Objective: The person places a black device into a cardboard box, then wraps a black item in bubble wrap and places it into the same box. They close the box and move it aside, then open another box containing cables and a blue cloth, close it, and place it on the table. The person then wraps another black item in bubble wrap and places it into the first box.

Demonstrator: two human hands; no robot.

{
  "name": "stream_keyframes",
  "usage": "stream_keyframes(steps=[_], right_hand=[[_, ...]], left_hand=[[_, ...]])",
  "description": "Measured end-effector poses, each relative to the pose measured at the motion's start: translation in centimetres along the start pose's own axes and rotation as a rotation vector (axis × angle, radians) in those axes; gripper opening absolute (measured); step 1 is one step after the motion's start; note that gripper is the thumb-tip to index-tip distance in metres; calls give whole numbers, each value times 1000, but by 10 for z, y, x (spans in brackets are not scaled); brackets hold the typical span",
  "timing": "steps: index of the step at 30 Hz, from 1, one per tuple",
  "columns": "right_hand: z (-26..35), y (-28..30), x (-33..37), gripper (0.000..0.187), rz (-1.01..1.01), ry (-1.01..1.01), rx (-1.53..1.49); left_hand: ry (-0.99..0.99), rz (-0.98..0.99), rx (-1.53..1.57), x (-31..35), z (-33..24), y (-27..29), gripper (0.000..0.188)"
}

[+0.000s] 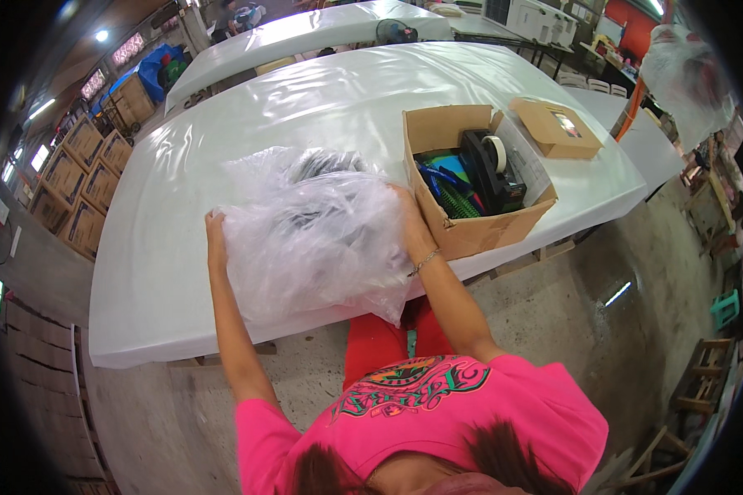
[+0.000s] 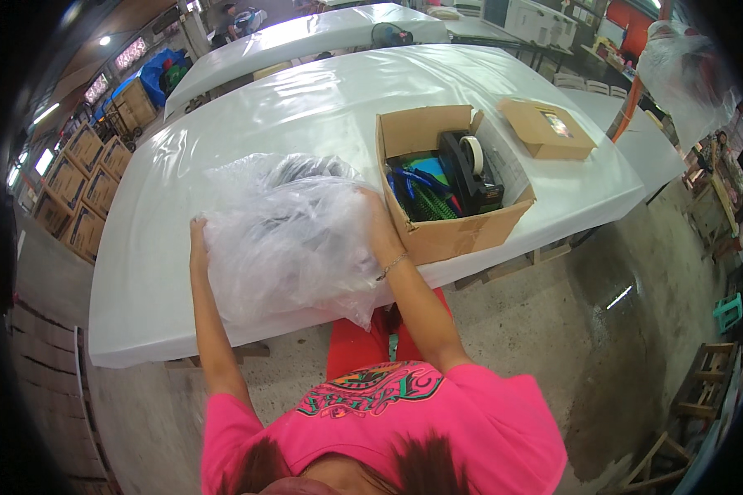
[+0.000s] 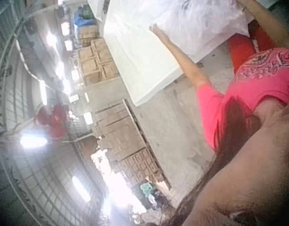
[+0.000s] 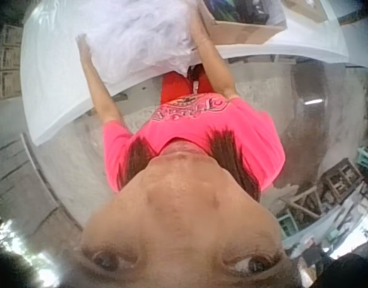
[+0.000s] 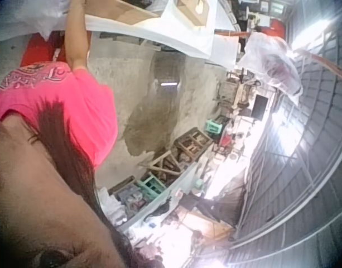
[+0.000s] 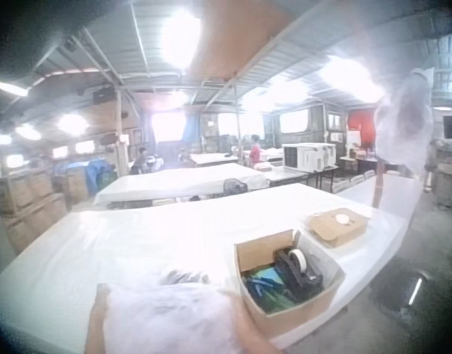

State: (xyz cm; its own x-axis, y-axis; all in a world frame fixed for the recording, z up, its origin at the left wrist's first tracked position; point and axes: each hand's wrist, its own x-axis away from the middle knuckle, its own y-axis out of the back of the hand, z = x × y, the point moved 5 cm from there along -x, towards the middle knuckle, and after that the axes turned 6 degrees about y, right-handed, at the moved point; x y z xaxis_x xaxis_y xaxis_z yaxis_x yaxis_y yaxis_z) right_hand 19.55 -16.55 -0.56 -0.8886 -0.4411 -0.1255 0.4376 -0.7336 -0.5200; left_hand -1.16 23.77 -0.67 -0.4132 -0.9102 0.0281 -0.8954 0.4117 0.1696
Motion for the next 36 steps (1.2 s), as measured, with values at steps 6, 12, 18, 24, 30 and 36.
stream_keyframes(steps=[6,12,18,24,30,36], right_hand=[[34,-16,-1,51,25,500,1219],[94,-83,58,42,123,635,1207],[85,-95,83,27,581,651,1196],[55,-33,63,24,258,377,1610],[76,-54,80,42,402,541,1459],[48,-32,95,49,435,460,1440]], left_hand=[[-932,-251,-653,154,-155,-59,37],[-887,673,-693,185,-122,-120,28],[-838,1068,-673,277,-102,-132,36],[-680,1372,-360,307,-119,-122,34],[-720,694,-823,226,-138,-134,45],[-893,313,-1239,143,-129,-153,94]])
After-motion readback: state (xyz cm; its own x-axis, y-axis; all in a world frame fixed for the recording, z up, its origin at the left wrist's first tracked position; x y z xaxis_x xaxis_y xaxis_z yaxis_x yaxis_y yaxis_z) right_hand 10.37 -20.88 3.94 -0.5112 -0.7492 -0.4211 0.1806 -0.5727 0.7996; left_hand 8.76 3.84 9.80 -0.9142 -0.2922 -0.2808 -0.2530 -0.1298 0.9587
